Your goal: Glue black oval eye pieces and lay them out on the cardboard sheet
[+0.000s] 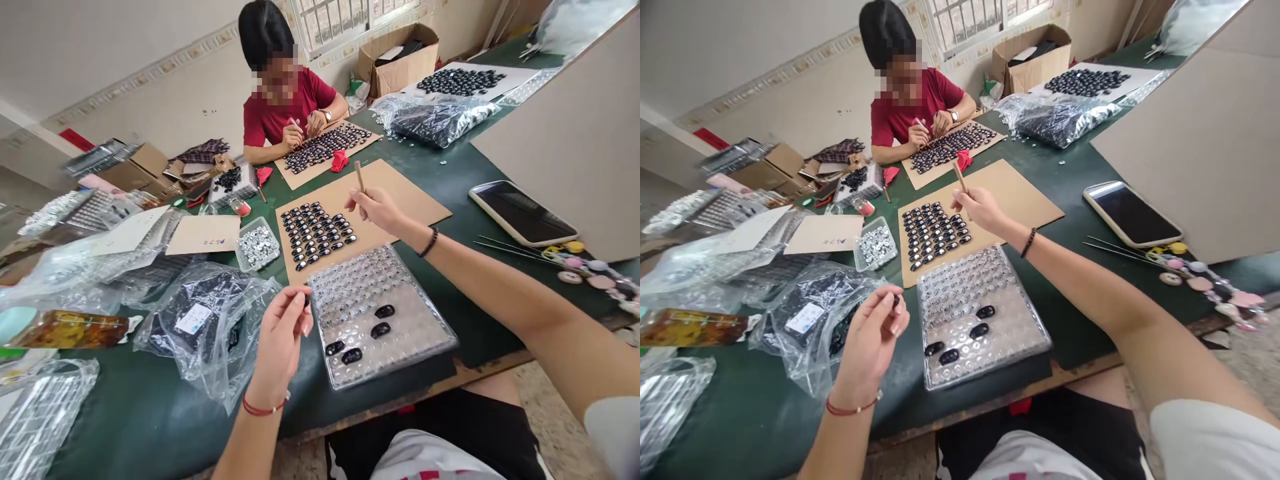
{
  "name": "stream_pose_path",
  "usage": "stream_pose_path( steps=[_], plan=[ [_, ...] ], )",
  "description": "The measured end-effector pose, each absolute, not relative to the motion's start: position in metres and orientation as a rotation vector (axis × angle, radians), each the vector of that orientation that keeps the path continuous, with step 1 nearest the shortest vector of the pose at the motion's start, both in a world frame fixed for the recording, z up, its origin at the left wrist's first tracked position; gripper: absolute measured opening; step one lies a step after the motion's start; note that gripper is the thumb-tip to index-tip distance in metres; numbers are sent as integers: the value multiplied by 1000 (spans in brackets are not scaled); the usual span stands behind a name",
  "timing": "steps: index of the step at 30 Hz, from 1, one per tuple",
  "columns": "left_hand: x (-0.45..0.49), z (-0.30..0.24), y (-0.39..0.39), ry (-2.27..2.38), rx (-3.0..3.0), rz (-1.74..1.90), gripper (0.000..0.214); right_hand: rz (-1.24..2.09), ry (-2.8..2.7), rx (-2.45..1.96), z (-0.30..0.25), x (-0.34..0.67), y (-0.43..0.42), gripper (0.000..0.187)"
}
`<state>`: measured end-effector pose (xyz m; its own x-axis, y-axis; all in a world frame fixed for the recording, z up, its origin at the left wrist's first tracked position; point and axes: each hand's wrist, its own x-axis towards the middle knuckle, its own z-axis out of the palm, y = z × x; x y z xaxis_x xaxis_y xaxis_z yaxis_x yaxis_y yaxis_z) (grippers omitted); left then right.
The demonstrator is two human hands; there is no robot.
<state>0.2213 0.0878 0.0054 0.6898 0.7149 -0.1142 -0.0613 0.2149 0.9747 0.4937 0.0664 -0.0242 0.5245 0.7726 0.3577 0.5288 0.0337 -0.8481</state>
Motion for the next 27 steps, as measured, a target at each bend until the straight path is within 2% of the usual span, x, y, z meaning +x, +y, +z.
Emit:
stream_pose_path(
  steps=[3, 9, 17, 19, 21, 27],
  plan=[
    [234, 13, 82, 509, 1273, 527, 12, 378, -1220, -1487, -16, 456, 18, 49],
    [245, -14, 75, 597, 1505, 482, 24, 430, -1650, -1656, -25, 410, -42, 28],
    [242, -27, 81, 648, 1714, 462, 37, 313, -1697, -1686, -4, 408, -32, 29],
    [241, -25, 82, 619, 1819, 497, 34, 241, -1689, -1674, -1, 405, -24, 29],
    [239, -24, 83, 579, 1930, 524, 27, 189, -1702, -1641, -5, 400, -15, 28],
    [236, -26, 82, 592, 2370, 456, 30, 100, -1639, -1511, -35, 393, -9, 22]
  ],
)
